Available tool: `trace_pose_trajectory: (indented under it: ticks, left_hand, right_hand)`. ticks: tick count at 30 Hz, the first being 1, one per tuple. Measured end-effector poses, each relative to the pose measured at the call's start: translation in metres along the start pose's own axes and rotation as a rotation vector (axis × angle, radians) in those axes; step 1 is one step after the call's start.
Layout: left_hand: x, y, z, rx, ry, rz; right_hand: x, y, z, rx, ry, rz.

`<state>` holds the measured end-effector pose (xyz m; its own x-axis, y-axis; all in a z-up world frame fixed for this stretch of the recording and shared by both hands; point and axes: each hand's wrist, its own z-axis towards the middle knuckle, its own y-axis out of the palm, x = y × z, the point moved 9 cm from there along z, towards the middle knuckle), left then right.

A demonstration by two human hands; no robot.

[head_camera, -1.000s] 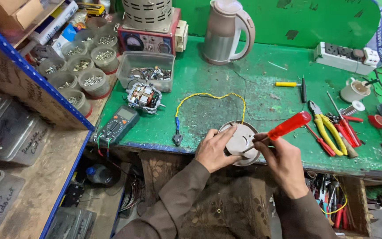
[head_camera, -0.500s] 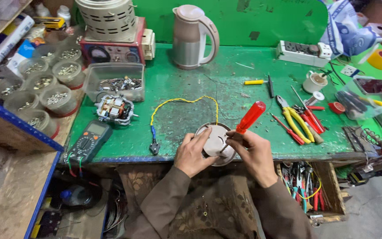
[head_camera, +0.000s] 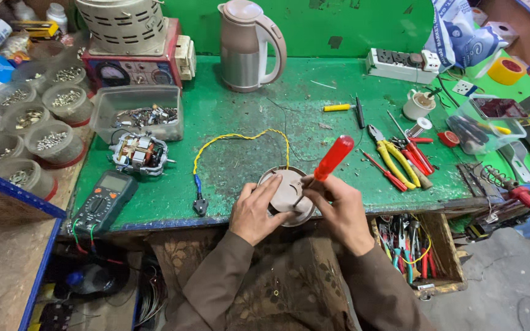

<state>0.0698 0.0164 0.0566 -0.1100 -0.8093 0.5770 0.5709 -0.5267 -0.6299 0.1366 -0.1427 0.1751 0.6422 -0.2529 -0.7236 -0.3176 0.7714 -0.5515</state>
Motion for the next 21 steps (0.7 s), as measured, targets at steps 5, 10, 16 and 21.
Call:
trace_pose_trajectory:
  ticks: [5,10,16,21]
  left_hand:
    - [0.004,-0.003,0.004,0.037,0.050,-0.027]
    - [0.005,-0.005,-0.002,0.071,0.047,-0.043]
    - [0.004,-0.006,-0.001,0.057,0.032,-0.063]
    - [0.005,-0.007,0.000,0.027,0.001,-0.092]
  right_hand:
    - [0.021,-0.004,-0.007,0.026,0.070,0.069]
    - [0.073,-0.001,-0.030,0.111,0.184,0.442]
    - [0.109,-0.003,-0.051,0.341,0.349,0.739]
    - [0.125,-0.020,-0.052,0.409,0.349,0.696]
